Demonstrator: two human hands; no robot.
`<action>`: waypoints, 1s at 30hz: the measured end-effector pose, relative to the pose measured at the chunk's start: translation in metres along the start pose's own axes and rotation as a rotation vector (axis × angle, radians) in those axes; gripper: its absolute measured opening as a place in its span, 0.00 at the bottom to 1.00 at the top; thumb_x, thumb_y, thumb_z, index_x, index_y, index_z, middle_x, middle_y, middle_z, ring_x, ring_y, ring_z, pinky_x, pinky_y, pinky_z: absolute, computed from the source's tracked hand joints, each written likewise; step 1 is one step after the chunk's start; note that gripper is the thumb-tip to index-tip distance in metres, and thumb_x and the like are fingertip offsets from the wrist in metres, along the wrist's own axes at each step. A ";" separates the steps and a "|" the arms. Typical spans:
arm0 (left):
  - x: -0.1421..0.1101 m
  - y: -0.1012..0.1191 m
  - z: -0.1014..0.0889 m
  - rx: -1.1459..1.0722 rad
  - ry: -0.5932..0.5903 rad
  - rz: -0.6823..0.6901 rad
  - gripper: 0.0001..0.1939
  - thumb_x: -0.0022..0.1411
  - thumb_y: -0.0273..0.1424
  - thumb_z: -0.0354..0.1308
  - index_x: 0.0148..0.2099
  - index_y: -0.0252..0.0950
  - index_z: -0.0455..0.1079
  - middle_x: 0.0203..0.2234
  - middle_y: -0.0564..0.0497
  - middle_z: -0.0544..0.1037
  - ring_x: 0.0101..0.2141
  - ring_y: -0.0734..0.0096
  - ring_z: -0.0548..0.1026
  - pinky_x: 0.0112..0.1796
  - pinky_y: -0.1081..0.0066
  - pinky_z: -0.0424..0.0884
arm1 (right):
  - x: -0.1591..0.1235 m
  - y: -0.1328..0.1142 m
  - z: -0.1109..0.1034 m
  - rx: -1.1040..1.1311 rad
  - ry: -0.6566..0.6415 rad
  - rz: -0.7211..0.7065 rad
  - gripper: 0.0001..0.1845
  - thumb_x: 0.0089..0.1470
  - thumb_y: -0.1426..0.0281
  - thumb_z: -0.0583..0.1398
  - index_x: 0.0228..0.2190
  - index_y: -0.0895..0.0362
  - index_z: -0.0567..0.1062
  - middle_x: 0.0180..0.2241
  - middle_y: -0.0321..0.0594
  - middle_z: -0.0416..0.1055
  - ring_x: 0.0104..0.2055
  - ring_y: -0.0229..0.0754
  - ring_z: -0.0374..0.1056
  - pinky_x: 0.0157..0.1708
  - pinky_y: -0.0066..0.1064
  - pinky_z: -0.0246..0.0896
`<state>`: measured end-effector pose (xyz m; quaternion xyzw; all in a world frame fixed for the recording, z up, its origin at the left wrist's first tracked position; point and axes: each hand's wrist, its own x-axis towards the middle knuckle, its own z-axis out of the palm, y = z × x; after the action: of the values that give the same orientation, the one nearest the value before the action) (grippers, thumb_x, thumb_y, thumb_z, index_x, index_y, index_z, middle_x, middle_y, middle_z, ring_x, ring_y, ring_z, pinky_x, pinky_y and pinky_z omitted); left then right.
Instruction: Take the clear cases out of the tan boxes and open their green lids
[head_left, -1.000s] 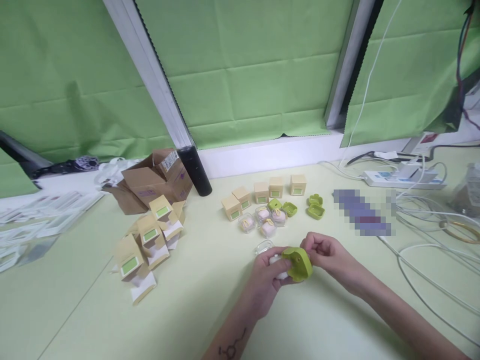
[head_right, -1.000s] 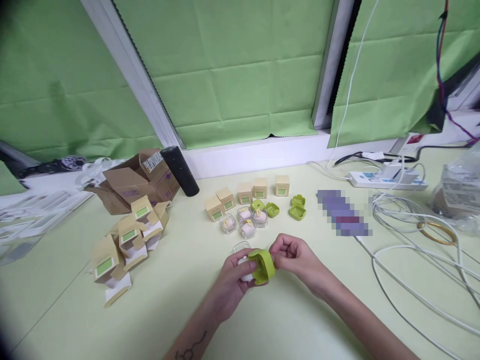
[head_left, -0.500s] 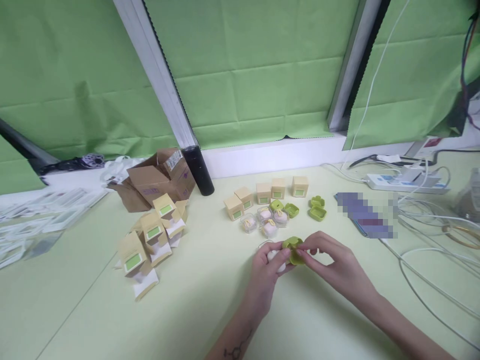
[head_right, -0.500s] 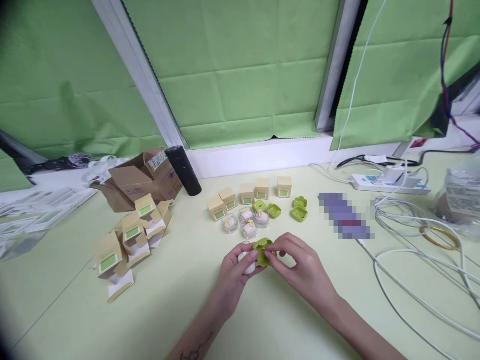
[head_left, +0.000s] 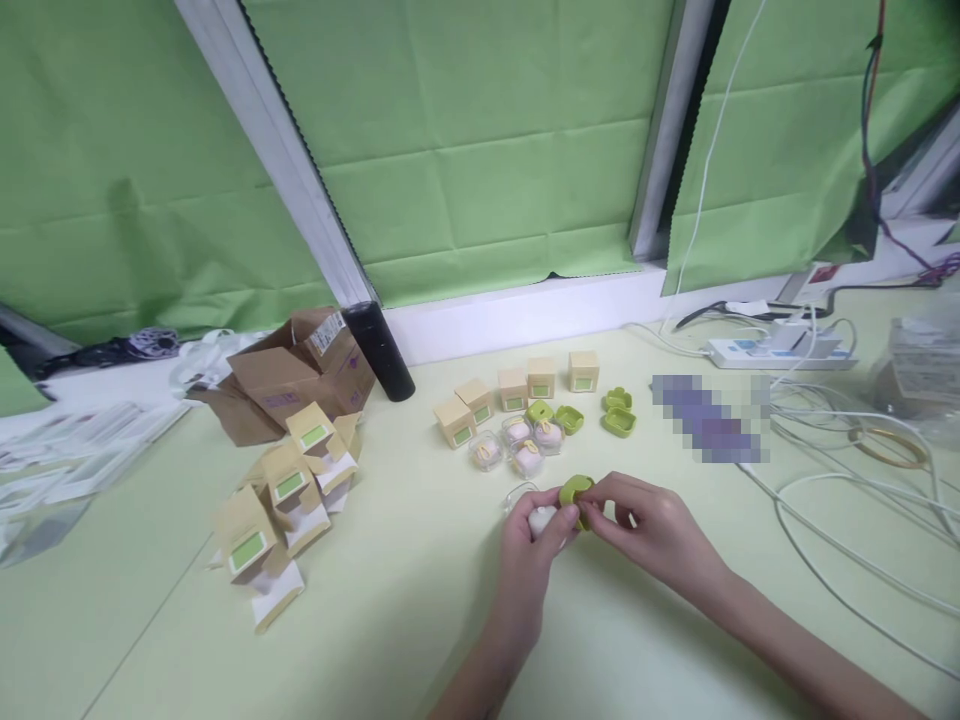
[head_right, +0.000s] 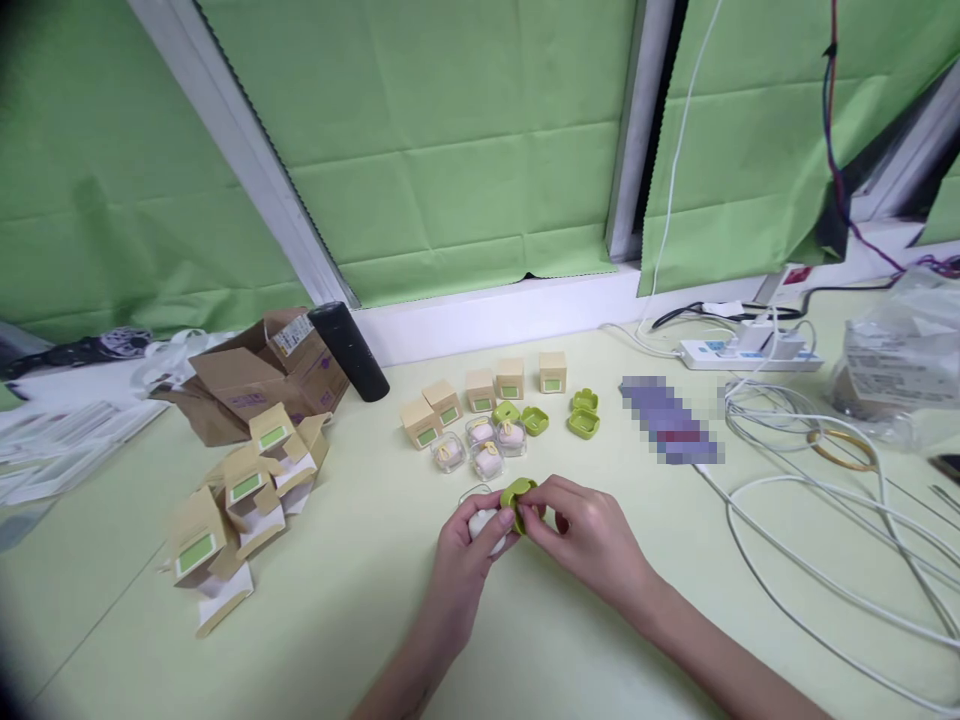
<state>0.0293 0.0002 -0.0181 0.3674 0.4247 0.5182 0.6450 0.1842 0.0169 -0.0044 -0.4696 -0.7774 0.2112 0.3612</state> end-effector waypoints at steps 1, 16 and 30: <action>0.000 -0.001 0.000 0.017 -0.001 0.007 0.11 0.55 0.34 0.62 0.41 0.35 0.72 0.38 0.48 0.78 0.41 0.65 0.74 0.47 0.62 0.69 | 0.000 0.001 0.000 -0.012 0.015 0.005 0.09 0.56 0.71 0.55 0.29 0.54 0.74 0.26 0.37 0.72 0.22 0.38 0.66 0.22 0.29 0.60; 0.005 0.001 -0.006 -0.056 0.027 -0.045 0.14 0.53 0.35 0.63 0.42 0.35 0.73 0.40 0.46 0.77 0.42 0.62 0.74 0.43 0.63 0.72 | 0.005 0.000 0.003 0.263 0.064 0.064 0.06 0.54 0.73 0.56 0.27 0.56 0.73 0.24 0.36 0.70 0.24 0.36 0.64 0.24 0.27 0.62; 0.009 0.004 -0.006 -0.102 0.000 -0.080 0.10 0.53 0.34 0.63 0.37 0.35 0.76 0.37 0.49 0.76 0.39 0.69 0.72 0.41 0.70 0.72 | 0.006 0.000 -0.001 0.098 0.085 -0.165 0.10 0.57 0.73 0.56 0.25 0.57 0.74 0.23 0.37 0.70 0.23 0.35 0.64 0.23 0.24 0.59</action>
<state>0.0234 0.0102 -0.0177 0.3168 0.4121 0.5128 0.6832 0.1833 0.0223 -0.0020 -0.3943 -0.7861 0.1983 0.4328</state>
